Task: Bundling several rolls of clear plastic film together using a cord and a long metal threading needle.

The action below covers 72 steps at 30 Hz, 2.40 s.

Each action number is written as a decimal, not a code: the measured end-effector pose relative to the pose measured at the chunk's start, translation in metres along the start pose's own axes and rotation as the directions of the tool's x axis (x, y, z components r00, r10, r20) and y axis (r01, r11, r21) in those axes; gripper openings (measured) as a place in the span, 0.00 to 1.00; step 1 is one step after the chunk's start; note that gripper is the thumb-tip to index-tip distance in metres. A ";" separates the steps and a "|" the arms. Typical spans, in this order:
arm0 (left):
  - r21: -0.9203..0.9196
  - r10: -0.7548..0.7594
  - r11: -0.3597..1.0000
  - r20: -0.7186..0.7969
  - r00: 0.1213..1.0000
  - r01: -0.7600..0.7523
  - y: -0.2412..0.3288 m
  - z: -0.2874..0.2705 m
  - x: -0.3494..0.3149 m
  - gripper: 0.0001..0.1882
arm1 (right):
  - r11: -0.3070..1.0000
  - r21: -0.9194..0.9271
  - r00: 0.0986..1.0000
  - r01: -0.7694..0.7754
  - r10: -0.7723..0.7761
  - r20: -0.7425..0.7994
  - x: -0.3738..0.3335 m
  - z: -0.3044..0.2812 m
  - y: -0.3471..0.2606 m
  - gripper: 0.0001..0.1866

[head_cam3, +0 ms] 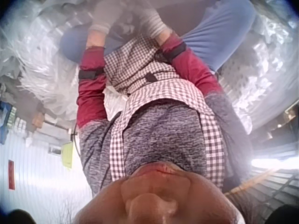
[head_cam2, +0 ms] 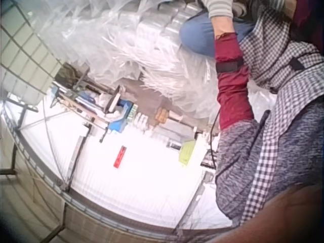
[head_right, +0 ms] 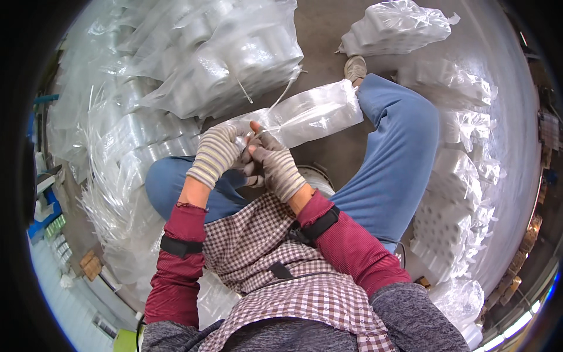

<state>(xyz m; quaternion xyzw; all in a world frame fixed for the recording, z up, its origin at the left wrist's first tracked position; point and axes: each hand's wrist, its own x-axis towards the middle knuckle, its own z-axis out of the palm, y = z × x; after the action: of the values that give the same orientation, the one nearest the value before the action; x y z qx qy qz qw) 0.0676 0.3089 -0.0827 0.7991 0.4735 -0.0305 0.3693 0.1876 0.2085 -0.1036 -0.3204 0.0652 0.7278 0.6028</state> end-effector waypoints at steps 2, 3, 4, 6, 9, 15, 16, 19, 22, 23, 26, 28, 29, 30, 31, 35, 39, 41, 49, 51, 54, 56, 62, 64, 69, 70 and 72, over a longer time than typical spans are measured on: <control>-0.020 -0.002 1.000 -0.060 0.998 0.001 0.010 -0.011 -0.011 0.10 | 0.775 -0.620 0.982 -0.124 0.005 -0.191 -0.004 0.016 -0.015 0.19; -0.035 0.059 0.997 -0.164 0.985 -0.065 0.003 -0.009 -0.013 0.09 | 0.586 -0.794 0.971 -0.164 -0.046 -0.235 -0.005 0.025 -0.019 0.13; -0.034 0.059 0.997 -0.165 0.985 -0.066 -0.001 -0.006 -0.015 0.09 | 0.585 -0.794 0.971 -0.163 -0.046 -0.233 -0.003 0.021 -0.017 0.13; -0.388 -0.172 0.904 0.059 0.983 0.181 -0.005 -0.008 -0.020 0.08 | -0.201 -0.972 0.945 0.121 -0.276 0.175 0.000 0.017 -0.013 0.15; -0.477 -0.168 0.847 0.176 0.970 0.234 -0.008 -0.014 -0.014 0.07 | 0.354 -0.918 0.978 -0.178 -0.040 -0.205 -0.013 0.031 -0.018 0.12; -0.383 -0.174 0.826 0.526 0.833 0.415 -0.005 -0.024 -0.013 0.09 | 0.438 -0.804 0.909 -0.402 0.296 -0.293 -0.043 0.061 -0.015 0.12; -0.372 -0.105 0.870 0.503 0.858 0.325 -0.008 -0.019 -0.014 0.10 | 0.439 -0.803 0.909 -0.402 0.299 -0.292 -0.045 0.061 -0.016 0.12; -0.341 -0.029 0.916 0.467 0.884 0.211 0.004 -0.021 -0.020 0.11 | 0.151 -0.987 0.958 -0.054 0.287 -0.009 -0.050 0.054 -0.035 0.15; -0.394 0.106 0.916 0.043 0.993 -0.081 -0.013 -0.005 -0.034 0.10 | -0.143 -0.984 0.980 0.110 -0.150 0.131 -0.021 0.043 -0.058 0.13; -0.356 0.107 0.927 -0.052 0.993 -0.119 -0.012 -0.002 -0.035 0.10 | -0.139 -0.984 0.980 0.109 -0.148 0.130 -0.006 0.033 -0.057 0.13; -0.525 -0.037 0.849 -0.170 0.985 -0.059 -0.020 0.003 -0.031 0.09 | -0.571 -0.592 0.645 0.568 -0.138 0.752 0.024 0.022 -0.047 0.08; -0.230 0.083 0.962 -0.270 0.959 -0.148 -0.010 0.001 -0.032 0.09 | -0.540 -0.747 0.819 0.386 -0.171 0.547 0.029 0.024 -0.044 0.09; -0.001 0.144 0.988 -0.352 0.925 -0.154 -0.008 0.004 -0.031 0.09 | -0.585 -0.711 0.799 0.390 -0.169 0.577 0.030 0.022 -0.043 0.08; 0.230 0.219 0.964 -0.416 0.883 -0.130 -0.007 0.007 -0.031 0.09 | -0.578 -0.712 0.797 0.399 -0.165 0.581 0.031 0.020 -0.042 0.08; 0.322 0.247 0.940 -0.417 0.875 -0.112 -0.007 0.012 -0.031 0.08 | -0.568 -0.716 0.805 0.406 -0.149 0.574 0.030 0.018 -0.041 0.07; 0.335 0.180 0.942 -0.475 0.861 -0.012 -0.002 0.015 -0.031 0.08 | -0.552 -0.737 0.799 0.390 -0.194 0.569 0.035 0.020 -0.034 0.06; 0.246 -0.058 0.950 -0.461 0.885 0.190 0.011 0.022 -0.023 0.08 | -0.569 -0.750 0.801 0.339 -0.244 0.547 0.035 0.018 -0.033 0.07; 0.216 -0.134 0.946 -0.416 0.899 0.241 0.012 0.019 -0.019 0.08 | -0.586 -0.744 0.799 0.320 -0.254 0.544 0.036 0.018 -0.033 0.07; -0.435 -0.414 0.865 -0.342 0.844 0.248 0.006 0.021 -0.032 0.07 | -0.571 -0.769 0.841 0.287 -0.234 0.487 0.037 0.022 -0.031 0.09; -0.792 -0.512 0.584 -0.189 0.838 0.179 0.014 0.018 -0.039 0.11 | -0.578 -0.764 0.836 0.286 -0.238 0.494 0.037 0.023 -0.031 0.09; -0.477 -0.403 0.849 -0.308 0.862 0.227 0.024 0.020 -0.046 0.12 | -0.590 -0.769 0.853 0.246 -0.245 0.461 0.037 0.024 -0.028 0.10; -0.462 -0.341 0.872 -0.329 0.881 0.165 0.022 0.025 -0.054 0.15 | -0.634 -0.734 0.820 0.244 -0.269 0.505 0.037 0.023 -0.025 0.11; -0.623 -0.466 0.704 -0.044 0.884 0.340 0.006 -0.004 -0.044 0.18 | -0.600 -0.759 0.834 0.254 -0.261 0.485 0.037 0.026 -0.028 0.11; -0.676 -0.421 0.682 -0.053 0.906 0.278 -0.009 0.000 -0.026 0.14 | -0.597 -0.759 0.831 0.261 -0.260 0.491 0.037 0.027 -0.027 0.10; -0.627 -0.437 0.658 0.133 0.889 0.418 0.000 -0.015 -0.009 0.07 | -0.634 -0.717 0.816 0.290 -0.228 0.531 0.040 0.018 -0.025 0.13; -0.581 -0.388 0.701 0.175 0.905 0.413 -0.003 -0.017 -0.008 0.08 | -0.631 -0.719 0.818 0.290 -0.226 0.528 0.039 0.019 -0.025 0.13; -0.531 -0.343 0.758 0.170 0.924 0.379 -0.013 -0.014 -0.003 0.08 | -0.625 -0.726 0.821 0.288 -0.229 0.523 0.039 0.021 -0.025 0.13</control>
<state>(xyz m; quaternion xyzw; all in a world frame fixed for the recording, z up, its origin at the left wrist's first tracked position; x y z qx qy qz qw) 0.0515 0.3191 -0.0792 0.5495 0.5951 0.0125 0.5862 0.2000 0.2574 -0.1008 -0.6583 -0.6969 0.1958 0.2067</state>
